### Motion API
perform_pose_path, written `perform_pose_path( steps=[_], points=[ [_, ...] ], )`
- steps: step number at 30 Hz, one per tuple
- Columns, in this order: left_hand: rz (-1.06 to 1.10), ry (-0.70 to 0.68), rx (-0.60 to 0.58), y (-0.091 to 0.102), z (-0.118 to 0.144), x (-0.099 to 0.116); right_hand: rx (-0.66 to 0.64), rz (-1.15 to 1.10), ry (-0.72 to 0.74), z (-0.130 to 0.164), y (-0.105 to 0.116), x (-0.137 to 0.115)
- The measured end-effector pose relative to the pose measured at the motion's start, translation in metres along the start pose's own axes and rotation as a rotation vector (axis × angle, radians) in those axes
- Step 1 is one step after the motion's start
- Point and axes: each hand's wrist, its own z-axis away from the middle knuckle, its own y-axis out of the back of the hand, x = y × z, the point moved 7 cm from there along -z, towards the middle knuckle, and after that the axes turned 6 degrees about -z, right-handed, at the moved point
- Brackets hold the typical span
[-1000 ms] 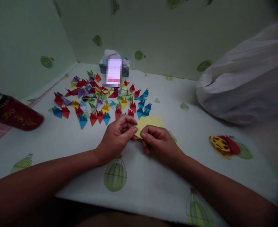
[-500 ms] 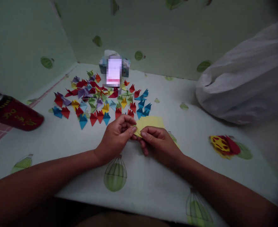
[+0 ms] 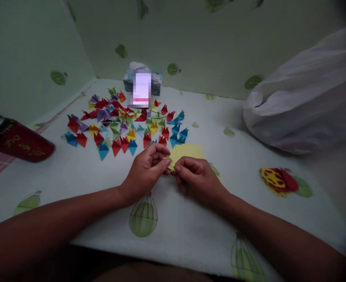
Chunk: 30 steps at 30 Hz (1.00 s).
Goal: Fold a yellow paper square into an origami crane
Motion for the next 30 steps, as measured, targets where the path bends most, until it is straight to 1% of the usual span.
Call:
perform_pose_path(
  steps=[4,9,12,15,18,21,24,30],
  points=[
    [-0.028,0.031,-0.048,0.001,-0.005,-0.003,0.01,0.103,0.057,0.0,0.003,-0.004],
    [-0.091,0.101,-0.12,-0.002,-0.008,-0.006,0.064,0.314,0.191,0.001,0.005,-0.015],
    [-0.095,0.11,-0.145,-0.004,-0.006,-0.005,0.072,0.36,0.229,0.002,0.004,-0.018],
    [-0.044,0.109,-0.173,-0.005,-0.005,-0.004,0.039,0.248,0.171,0.0,0.004,-0.013],
    [0.0,0.126,-0.166,-0.004,-0.006,-0.005,-0.018,0.033,0.088,-0.002,0.004,-0.003],
    [0.0,0.125,-0.143,-0.002,-0.006,-0.005,-0.056,-0.126,0.072,-0.003,0.003,0.002],
    [-0.016,0.114,-0.157,-0.004,-0.005,-0.004,-0.089,-0.151,0.081,-0.004,0.001,0.003],
    [0.007,0.149,-0.206,-0.008,-0.004,-0.007,-0.056,-0.063,0.065,-0.003,0.001,0.0]
  ],
)
